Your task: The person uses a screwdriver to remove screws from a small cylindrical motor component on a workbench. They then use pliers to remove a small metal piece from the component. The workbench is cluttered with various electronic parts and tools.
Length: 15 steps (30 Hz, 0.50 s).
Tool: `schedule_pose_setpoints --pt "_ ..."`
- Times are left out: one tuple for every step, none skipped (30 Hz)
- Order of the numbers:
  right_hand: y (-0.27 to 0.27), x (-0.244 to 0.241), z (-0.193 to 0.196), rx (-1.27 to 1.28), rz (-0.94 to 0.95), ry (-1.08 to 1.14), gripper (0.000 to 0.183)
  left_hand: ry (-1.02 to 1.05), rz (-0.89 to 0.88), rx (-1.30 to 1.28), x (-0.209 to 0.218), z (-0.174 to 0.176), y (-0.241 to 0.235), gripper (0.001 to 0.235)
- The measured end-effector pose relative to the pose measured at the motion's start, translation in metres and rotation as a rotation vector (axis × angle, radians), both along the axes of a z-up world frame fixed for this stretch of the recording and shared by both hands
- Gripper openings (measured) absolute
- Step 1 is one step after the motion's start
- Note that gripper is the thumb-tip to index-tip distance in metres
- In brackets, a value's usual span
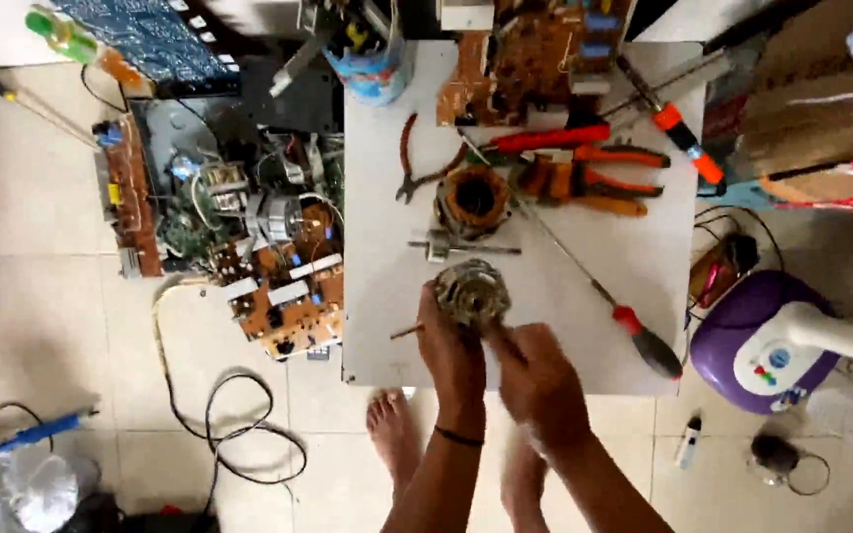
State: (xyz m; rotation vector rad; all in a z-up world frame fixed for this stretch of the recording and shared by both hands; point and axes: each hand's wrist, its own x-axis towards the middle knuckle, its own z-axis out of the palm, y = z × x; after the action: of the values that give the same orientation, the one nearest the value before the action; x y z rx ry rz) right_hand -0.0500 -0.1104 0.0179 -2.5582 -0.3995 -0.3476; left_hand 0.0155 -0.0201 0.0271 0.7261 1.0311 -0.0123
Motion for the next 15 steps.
schedule_pose_setpoints --pt "0.000 0.003 -0.007 0.003 0.000 0.004 0.044 0.004 0.000 0.003 0.001 0.000 -0.001 0.030" --pt "0.000 0.006 -0.014 0.017 -0.109 0.000 0.046 0.032 -0.029 -0.021 0.002 0.001 -0.002 0.031" --pt "0.001 0.005 -0.020 0.029 -0.218 0.003 0.048 0.066 -0.056 -0.045 -0.001 0.001 -0.002 0.034" --pt "0.006 -0.001 -0.011 0.031 -0.218 0.015 0.048 0.078 -0.056 -0.042 -0.001 0.011 0.002 0.034" --pt "0.010 -0.001 -0.003 -0.013 -0.084 0.003 0.042 0.141 -0.125 0.046 0.006 0.020 0.006 0.036" --pt "0.014 0.000 0.007 -0.058 0.049 -0.008 0.038 0.203 -0.193 0.135 0.013 0.031 0.009 0.038" --pt "0.010 0.001 -0.003 -0.054 0.051 -0.012 0.038 0.200 -0.190 0.139 0.011 0.025 0.008 0.038" --pt "0.007 0.002 -0.012 -0.026 -0.095 -0.024 0.041 0.148 -0.134 0.059 0.009 0.019 0.007 0.037" --pt "0.001 0.005 -0.021 -0.004 -0.245 -0.041 0.045 0.092 -0.082 -0.026 0.009 0.013 0.004 0.037" --pt "0.005 0.002 -0.019 -0.007 -0.246 -0.048 0.045 0.085 -0.083 -0.029 0.010 0.015 0.005 0.037" --pt "0.009 -0.001 -0.016 0.016 -0.189 0.012 0.045 0.124 -0.047 -0.017 0.010 0.017 0.006 0.037" --pt "0.013 -0.004 -0.015 0.037 -0.133 0.071 0.046 0.162 -0.010 -0.006 0.010 0.018 0.008 0.037" --pt "0.009 -0.002 -0.016 0.033 -0.138 0.061 0.046 0.153 -0.016 -0.011 0.010 0.014 0.009 0.037" --pt "0.005 0.000 -0.019 0.010 -0.144 0.058 0.052 0.107 -0.039 0.005 0.009 0.009 0.011 0.036" --pt "0.002 -0.004 -0.019 -0.010 -0.144 0.070 0.060 0.078 -0.057 0.025 0.003 0.005 0.013 0.035"
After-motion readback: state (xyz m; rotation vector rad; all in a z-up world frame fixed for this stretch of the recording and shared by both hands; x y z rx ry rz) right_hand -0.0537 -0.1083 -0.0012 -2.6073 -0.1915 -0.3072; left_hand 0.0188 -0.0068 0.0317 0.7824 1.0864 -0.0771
